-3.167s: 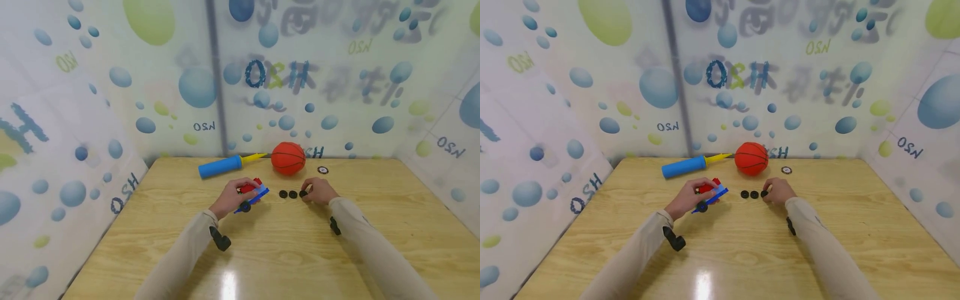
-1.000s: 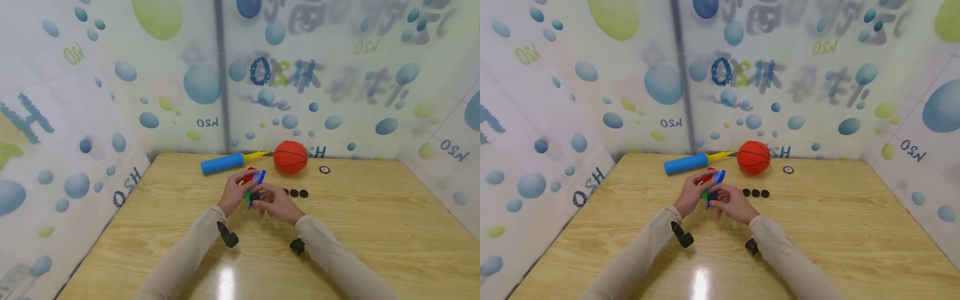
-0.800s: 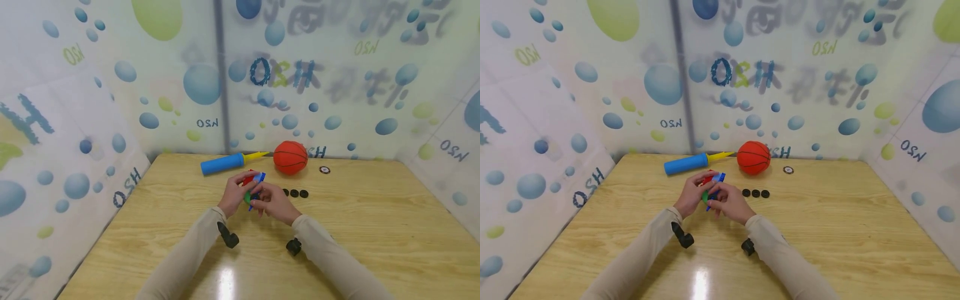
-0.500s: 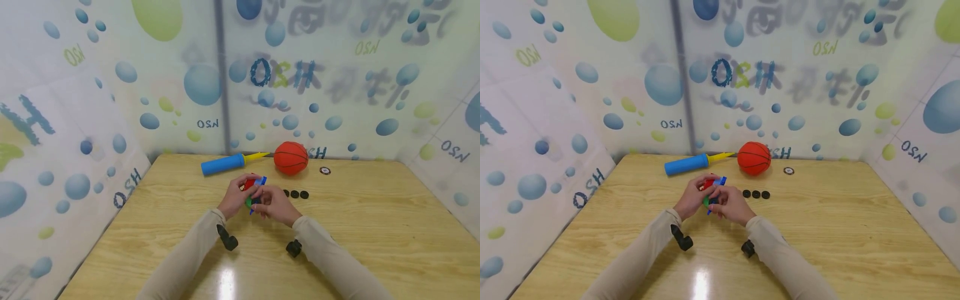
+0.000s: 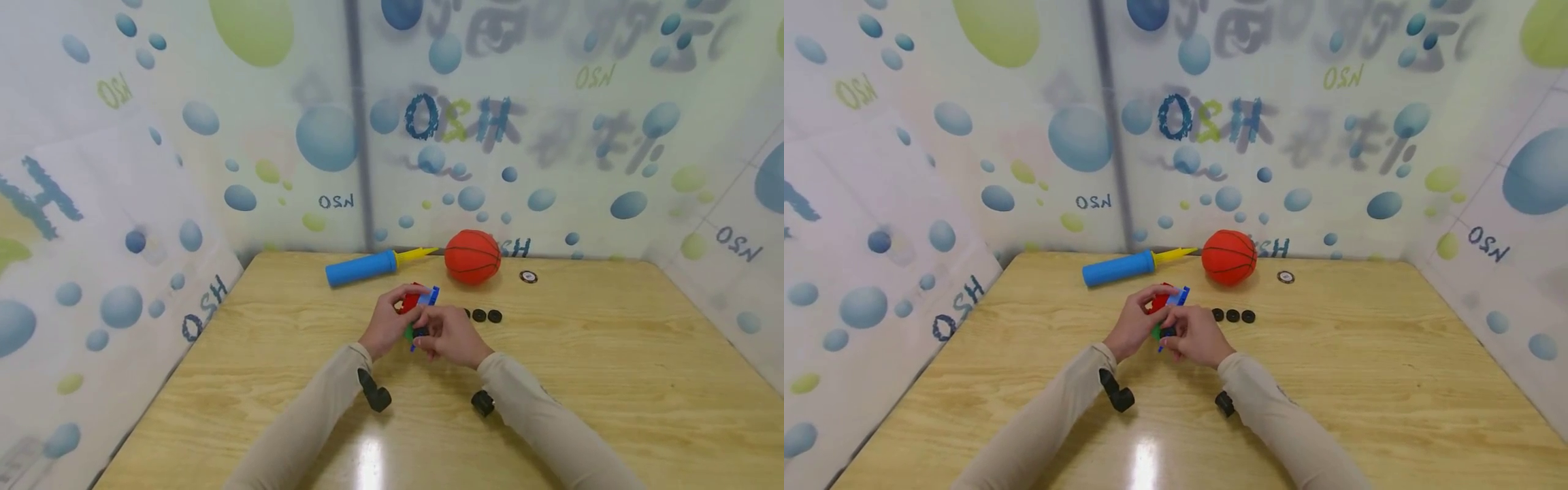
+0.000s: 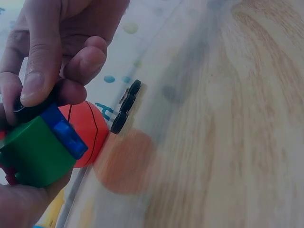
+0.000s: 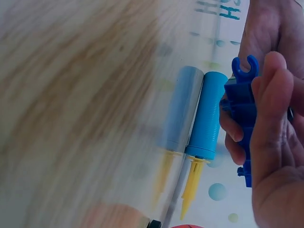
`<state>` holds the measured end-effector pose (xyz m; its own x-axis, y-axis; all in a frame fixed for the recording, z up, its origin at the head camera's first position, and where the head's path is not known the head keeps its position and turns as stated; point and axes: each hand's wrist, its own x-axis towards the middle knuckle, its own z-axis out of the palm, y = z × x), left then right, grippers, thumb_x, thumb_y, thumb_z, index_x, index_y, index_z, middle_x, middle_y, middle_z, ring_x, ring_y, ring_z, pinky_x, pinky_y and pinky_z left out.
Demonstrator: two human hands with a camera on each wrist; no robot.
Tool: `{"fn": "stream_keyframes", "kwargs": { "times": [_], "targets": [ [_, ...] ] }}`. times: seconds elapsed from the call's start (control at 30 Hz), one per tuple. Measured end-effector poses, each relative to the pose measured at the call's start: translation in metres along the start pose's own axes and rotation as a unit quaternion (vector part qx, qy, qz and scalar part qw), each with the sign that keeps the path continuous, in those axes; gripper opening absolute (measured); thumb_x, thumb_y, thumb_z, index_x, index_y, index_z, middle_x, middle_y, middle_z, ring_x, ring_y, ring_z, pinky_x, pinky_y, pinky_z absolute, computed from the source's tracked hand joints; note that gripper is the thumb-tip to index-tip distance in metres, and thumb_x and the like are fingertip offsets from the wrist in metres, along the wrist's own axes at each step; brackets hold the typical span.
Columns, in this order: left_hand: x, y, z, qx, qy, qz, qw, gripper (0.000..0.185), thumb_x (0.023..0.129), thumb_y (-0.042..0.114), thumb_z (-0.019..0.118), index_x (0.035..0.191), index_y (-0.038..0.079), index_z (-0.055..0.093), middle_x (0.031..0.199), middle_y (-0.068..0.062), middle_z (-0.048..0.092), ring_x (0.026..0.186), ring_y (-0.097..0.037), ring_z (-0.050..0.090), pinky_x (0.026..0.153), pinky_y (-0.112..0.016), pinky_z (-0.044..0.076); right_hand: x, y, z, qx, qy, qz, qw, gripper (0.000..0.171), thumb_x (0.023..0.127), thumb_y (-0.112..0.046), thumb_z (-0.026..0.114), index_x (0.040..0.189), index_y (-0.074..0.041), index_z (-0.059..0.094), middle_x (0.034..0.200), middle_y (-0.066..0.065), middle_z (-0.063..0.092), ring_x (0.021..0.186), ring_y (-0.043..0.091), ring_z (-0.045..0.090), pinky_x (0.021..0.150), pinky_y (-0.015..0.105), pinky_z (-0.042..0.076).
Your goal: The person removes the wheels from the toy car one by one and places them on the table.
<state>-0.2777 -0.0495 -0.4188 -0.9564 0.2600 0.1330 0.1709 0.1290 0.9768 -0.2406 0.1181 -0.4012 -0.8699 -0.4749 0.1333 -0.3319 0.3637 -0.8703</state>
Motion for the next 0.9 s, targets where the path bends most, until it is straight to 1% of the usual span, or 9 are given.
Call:
{"fn": "stream_keyframes", "kwargs": {
  "times": [0.2, 0.27, 0.33, 0.47, 0.57, 0.67, 0.73, 0.8, 0.9],
  "targets": [
    [-0.001, 0.007, 0.002, -0.005, -0.001, 0.03, 0.9995, 0.029, 0.093, 0.01, 0.069, 0.121, 0.019, 0.071, 0.122, -0.012, 0.061, 0.094, -0.021, 0.057, 0.067, -0.025, 0.056, 0.0, -0.001, -0.005, -0.001, -0.008, -0.004, 1.0, 0.013, 0.087, -0.001, 0.075, 0.095, 0.0, 0.065, 0.068, 0.015, 0.066, 0.056, 0.024, 0.07, 0.056, 0.032, 0.059],
    [-0.001, 0.007, 0.003, -0.004, -0.004, 0.033, 0.9994, 0.029, 0.093, 0.009, 0.069, 0.12, 0.019, 0.071, 0.12, -0.012, 0.061, 0.092, -0.021, 0.057, 0.065, -0.025, 0.055, 0.0, 0.0, -0.006, 0.002, -0.012, -0.001, 1.0, 0.013, 0.087, -0.001, 0.074, 0.094, 0.0, 0.064, 0.068, 0.016, 0.066, 0.058, 0.028, 0.071, 0.057, 0.032, 0.06],
    [-0.002, 0.006, 0.003, 0.001, -0.009, 0.032, 0.9994, 0.028, 0.094, 0.01, 0.069, 0.121, 0.018, 0.071, 0.121, -0.013, 0.06, 0.094, -0.022, 0.057, 0.067, -0.026, 0.056, -0.002, 0.0, -0.006, 0.001, -0.013, -0.002, 1.0, 0.012, 0.087, 0.0, 0.074, 0.094, -0.001, 0.064, 0.069, 0.016, 0.066, 0.059, 0.029, 0.071, 0.057, 0.031, 0.06],
    [0.001, 0.001, -0.001, 0.022, 0.005, 0.029, 0.9993, 0.025, 0.096, 0.014, 0.067, 0.121, 0.018, 0.069, 0.13, -0.01, 0.061, 0.107, -0.022, 0.059, 0.08, -0.03, 0.06, -0.007, 0.0, -0.004, -0.09, -0.008, -0.044, 0.995, 0.012, 0.086, -0.001, 0.075, 0.09, -0.005, 0.065, 0.074, 0.011, 0.071, 0.06, 0.016, 0.07, 0.058, 0.022, 0.058],
    [0.001, 0.001, -0.01, 0.026, 0.014, 0.021, 0.9993, 0.023, 0.098, 0.015, 0.065, 0.121, 0.017, 0.068, 0.129, -0.011, 0.062, 0.105, -0.026, 0.068, 0.085, -0.035, 0.061, -0.011, -0.002, -0.009, -0.119, -0.01, -0.053, 0.991, 0.013, 0.087, -0.003, 0.076, 0.092, -0.008, 0.065, 0.074, 0.008, 0.071, 0.058, 0.012, 0.069, 0.058, 0.02, 0.057],
    [-0.001, 0.006, -0.022, 0.019, -0.016, 0.007, 0.9997, 0.024, 0.099, 0.014, 0.064, 0.123, 0.014, 0.066, 0.125, -0.016, 0.063, 0.1, -0.037, 0.073, 0.085, -0.039, 0.062, -0.014, -0.002, -0.025, -0.066, -0.028, -0.014, 0.997, 0.018, 0.088, -0.005, 0.075, 0.103, -0.004, 0.065, 0.074, 0.013, 0.068, 0.061, 0.024, 0.072, 0.059, 0.026, 0.059],
    [-0.001, 0.01, -0.029, 0.022, -0.039, 0.001, 0.999, 0.025, 0.099, 0.014, 0.063, 0.124, 0.014, 0.065, 0.125, -0.017, 0.065, 0.101, -0.042, 0.072, 0.084, -0.039, 0.062, -0.017, 0.001, -0.038, -0.053, -0.031, 0.005, 0.998, 0.025, 0.088, -0.005, 0.075, 0.11, -0.001, 0.064, 0.075, 0.013, 0.068, 0.065, 0.029, 0.074, 0.06, 0.028, 0.06],
    [-0.001, 0.012, -0.034, 0.02, -0.054, -0.004, 0.9983, 0.026, 0.099, 0.014, 0.062, 0.125, 0.013, 0.065, 0.125, -0.019, 0.066, 0.105, -0.045, 0.07, 0.085, -0.039, 0.062, -0.022, 0.006, -0.05, -0.056, -0.034, 0.013, 0.998, 0.029, 0.088, -0.003, 0.074, 0.114, 0.001, 0.063, 0.079, 0.014, 0.069, 0.068, 0.031, 0.074, 0.063, 0.028, 0.061],
    [-0.002, 0.012, -0.038, 0.016, -0.059, -0.012, 0.9981, 0.026, 0.099, 0.013, 0.062, 0.125, 0.012, 0.065, 0.124, -0.02, 0.067, 0.106, -0.046, 0.07, 0.086, -0.038, 0.061, -0.032, 0.013, -0.063, -0.077, -0.037, 0.013, 0.996, 0.031, 0.089, -0.001, 0.072, 0.118, 0.002, 0.062, 0.082, 0.014, 0.07, 0.071, 0.028, 0.075, 0.063, 0.027, 0.06]
  ]
}}
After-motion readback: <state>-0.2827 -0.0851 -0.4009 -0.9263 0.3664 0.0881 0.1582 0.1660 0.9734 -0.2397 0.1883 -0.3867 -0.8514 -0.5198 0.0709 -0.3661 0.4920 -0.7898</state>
